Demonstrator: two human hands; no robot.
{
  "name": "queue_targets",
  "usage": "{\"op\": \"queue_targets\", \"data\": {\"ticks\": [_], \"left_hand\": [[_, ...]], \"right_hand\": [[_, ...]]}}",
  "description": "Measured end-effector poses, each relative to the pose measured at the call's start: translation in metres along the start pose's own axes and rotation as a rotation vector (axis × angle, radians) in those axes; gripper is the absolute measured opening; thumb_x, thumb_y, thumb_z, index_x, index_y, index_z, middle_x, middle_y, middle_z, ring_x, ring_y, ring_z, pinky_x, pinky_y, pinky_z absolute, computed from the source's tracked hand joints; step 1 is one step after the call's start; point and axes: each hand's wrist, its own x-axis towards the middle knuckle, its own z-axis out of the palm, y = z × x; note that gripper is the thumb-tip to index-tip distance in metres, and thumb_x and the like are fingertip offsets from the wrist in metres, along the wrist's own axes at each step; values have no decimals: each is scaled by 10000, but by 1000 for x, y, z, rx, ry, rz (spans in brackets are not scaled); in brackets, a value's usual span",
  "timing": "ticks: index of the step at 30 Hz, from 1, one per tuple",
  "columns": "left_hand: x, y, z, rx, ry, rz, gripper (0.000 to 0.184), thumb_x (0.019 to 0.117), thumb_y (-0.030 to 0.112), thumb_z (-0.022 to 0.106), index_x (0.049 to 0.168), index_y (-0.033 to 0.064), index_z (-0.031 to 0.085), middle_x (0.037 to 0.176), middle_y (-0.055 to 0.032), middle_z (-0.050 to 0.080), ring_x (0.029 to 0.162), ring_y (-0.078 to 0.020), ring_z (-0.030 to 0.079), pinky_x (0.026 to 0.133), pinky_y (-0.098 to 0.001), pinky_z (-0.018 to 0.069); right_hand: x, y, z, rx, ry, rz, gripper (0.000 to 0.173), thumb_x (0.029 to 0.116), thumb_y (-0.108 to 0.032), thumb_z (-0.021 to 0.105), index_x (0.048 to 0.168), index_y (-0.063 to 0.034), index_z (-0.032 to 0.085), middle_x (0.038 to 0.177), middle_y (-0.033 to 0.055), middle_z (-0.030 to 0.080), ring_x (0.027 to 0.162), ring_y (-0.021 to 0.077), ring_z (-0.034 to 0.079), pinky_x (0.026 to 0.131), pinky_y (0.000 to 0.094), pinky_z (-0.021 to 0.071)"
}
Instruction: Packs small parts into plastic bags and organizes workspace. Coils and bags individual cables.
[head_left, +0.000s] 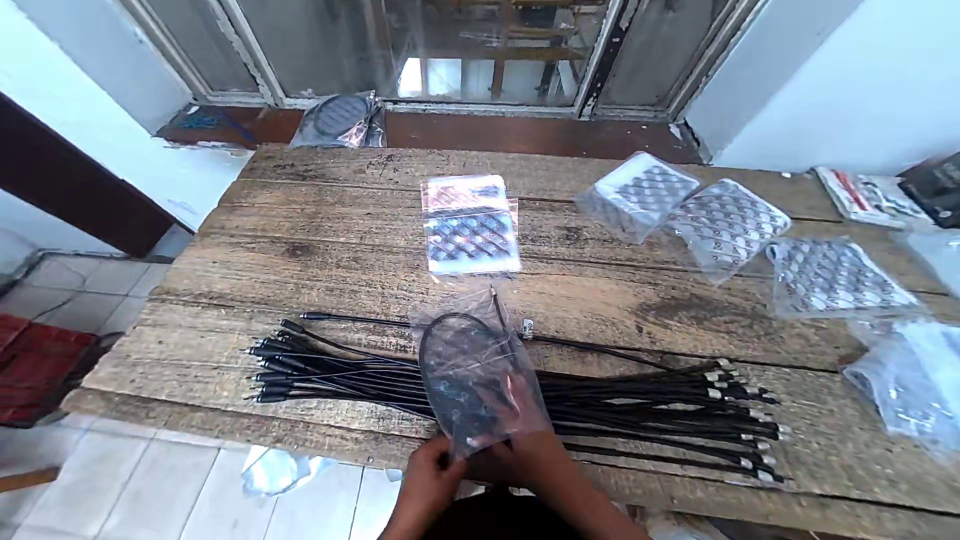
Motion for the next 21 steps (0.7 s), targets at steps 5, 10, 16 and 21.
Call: {"op": "queue_targets", "data": {"ticks": [5, 10, 16, 21], "left_hand": [[-6, -6, 1, 40, -39, 29, 225, 929, 234, 657, 931, 16, 714, 825, -72, 679, 779, -153, 659, 770, -383, 551], [-11, -5, -4, 64, -143, 111, 284, 964, 258, 644, 917, -15, 706, 770, -92, 660, 711, -154, 624, 715, -363, 529], [4, 2, -26, -584, -209, -95, 424, 997, 287, 626, 1304, -1, 566, 1100, -57, 720, 1001, -142, 704, 915, -358, 591], [29, 31, -6, -724, 153, -230, 145, 1013, 119, 625, 1004, -22, 662, 811, -59, 715, 711, -122, 693, 688, -290, 602]], "right_hand": [[-24, 19, -3, -262, 48, -411, 275, 853, -32, 720, 1114, -112, 757, 1087, 215, 719, 1076, 413, 692, 933, 525, 577], [0, -5, 11, -170, 96, -228, 192, 942, -200, 688, 1076, -92, 772, 1114, 221, 719, 1110, 410, 677, 969, 507, 559], [-49, 17, -46, 25, 296, -340, 189, 898, -131, 542, 810, -163, 707, 804, 15, 742, 752, 168, 714, 671, 363, 579], [6, 49, -95, 206, 74, 431, 315, 1033, -272, 506, 1149, -50, 697, 893, 68, 752, 755, 204, 737, 702, 459, 619]]}}
